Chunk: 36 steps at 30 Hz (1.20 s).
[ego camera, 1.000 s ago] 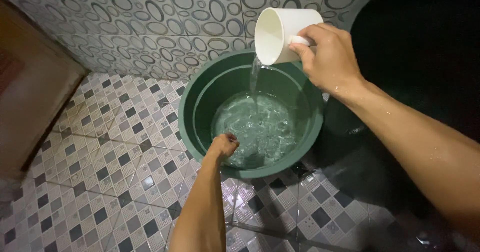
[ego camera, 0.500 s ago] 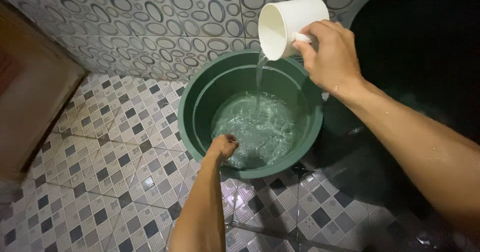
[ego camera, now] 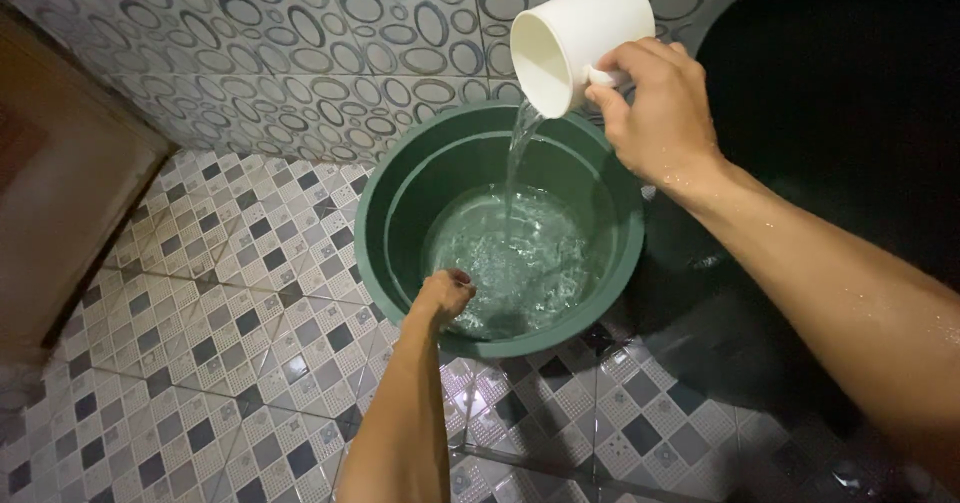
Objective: Transfer water from a large bucket to a smaller bucket using a mug
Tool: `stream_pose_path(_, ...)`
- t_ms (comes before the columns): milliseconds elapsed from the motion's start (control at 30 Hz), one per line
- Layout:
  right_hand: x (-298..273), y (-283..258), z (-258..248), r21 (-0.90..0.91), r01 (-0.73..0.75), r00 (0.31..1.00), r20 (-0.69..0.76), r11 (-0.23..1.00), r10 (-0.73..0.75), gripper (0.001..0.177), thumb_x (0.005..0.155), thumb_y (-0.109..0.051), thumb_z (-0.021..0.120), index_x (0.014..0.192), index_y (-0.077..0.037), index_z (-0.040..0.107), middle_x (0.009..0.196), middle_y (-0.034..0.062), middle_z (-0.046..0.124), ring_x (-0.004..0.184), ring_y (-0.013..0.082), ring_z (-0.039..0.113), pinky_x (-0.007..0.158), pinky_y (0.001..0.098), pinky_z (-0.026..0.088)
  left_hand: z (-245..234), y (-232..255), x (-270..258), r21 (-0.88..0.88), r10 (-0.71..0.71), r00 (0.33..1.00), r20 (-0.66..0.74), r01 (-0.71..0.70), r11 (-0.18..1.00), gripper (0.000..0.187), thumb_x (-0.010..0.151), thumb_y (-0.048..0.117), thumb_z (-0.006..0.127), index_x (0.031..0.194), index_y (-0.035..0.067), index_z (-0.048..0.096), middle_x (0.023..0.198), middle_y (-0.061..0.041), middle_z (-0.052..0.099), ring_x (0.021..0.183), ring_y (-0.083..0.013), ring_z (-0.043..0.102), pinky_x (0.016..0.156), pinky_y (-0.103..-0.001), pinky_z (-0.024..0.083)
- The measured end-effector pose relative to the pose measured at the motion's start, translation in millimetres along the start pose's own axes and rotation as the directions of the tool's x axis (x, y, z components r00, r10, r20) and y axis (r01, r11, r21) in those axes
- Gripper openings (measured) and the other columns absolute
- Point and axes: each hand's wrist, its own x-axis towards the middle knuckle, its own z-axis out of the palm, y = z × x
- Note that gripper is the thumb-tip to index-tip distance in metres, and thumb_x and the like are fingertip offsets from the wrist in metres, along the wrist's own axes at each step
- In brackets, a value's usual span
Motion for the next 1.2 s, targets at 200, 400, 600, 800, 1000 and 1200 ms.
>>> stream_pose_path(200,0.5,-2.1,-2.9,0.01,0.06,0.998,-0.021,0.998,-0.06,0.019,0.089,-0.003,0.081,0.105,-0.002,0.072,0.1,0.009,0.07,0.084,0.0332,0.056,0.078,0.0409,0.044,12.3,-18.6,25.7,0.034,0.055,0.998,-0.014,-0.055,0.998,0.046,0.085,0.034,0.063,0.127,0.019,0.073,0.116,-0.011,0.078,0.117,-0.0246,0.07,0.102,-0.032,0.05)
stream_pose_path(400,-2.4,0.4,0.5,-0.002,0.11,0.994,0.018,0.994,-0.11,0.015,0.092,-0.002,0.081,0.102,-0.003,0.07,0.101,0.0083,0.069,0.087,0.0339,0.049,0.075,0.0423,0.042,0.8,-4.9,2.1,0.058,0.058,0.998,0.015,-0.058,0.997,0.048,0.088,0.036,0.057,0.13,0.016,0.07,0.128,-0.011,0.072,0.122,-0.0292,0.065,0.101,-0.038,0.05)
stream_pose_path(600,0.2,-7.6,-4.4,-0.204,0.328,0.945,0.071,0.922,-0.32,0.012,0.098,-0.001,0.077,0.099,-0.004,0.066,0.096,0.0068,0.065,0.09,0.0311,0.048,0.074,0.0433,0.042,-2.5,4.8,-13.9,-0.032,0.02,0.999,-0.029,-0.021,0.999,0.039,0.086,0.031,0.06,0.117,0.014,0.076,0.11,-0.013,0.077,0.1,-0.0263,0.072,0.083,-0.038,0.058)
stream_pose_path(800,-0.8,-9.3,-7.0,-0.324,0.437,0.899,0.172,0.839,-0.402,0.039,0.072,0.01,0.067,0.108,-0.006,0.066,0.108,0.0057,0.062,0.093,0.0314,0.049,0.076,0.0436,0.044,10.3,-18.1,15.3,0.065,0.124,0.991,-0.056,-0.121,0.991,0.042,0.081,0.033,0.057,0.113,0.014,0.077,0.113,-0.016,0.077,0.113,-0.0346,0.069,0.094,-0.039,0.052)
stream_pose_path(1000,-0.3,-16.7,-10.4,-0.13,0.292,0.951,0.142,0.948,-0.274,0.018,0.1,-0.011,0.077,0.109,-0.001,0.064,0.106,0.0139,0.067,0.097,0.0378,0.055,0.078,0.0477,0.051,4.5,-10.6,8.9,0.013,0.027,0.999,-0.038,-0.026,1.0,0.032,0.082,0.031,0.061,0.107,0.023,0.078,0.106,-0.01,0.078,0.106,-0.0267,0.071,0.09,-0.035,0.053)
stream_pose_path(1200,8.0,-16.7,-20.8,0.06,-0.149,0.988,0.053,0.987,0.146,0.028,0.111,-0.028,0.063,0.111,0.0,0.061,0.092,0.0132,0.064,0.079,0.0305,0.059,0.063,0.0451,0.042,1.9,3.3,14.9,-0.027,0.049,0.997,-0.056,-0.051,0.998,0.039,0.089,0.036,0.065,0.123,0.018,0.074,0.121,-0.005,0.076,0.118,-0.0209,0.069,0.1,-0.032,0.049)
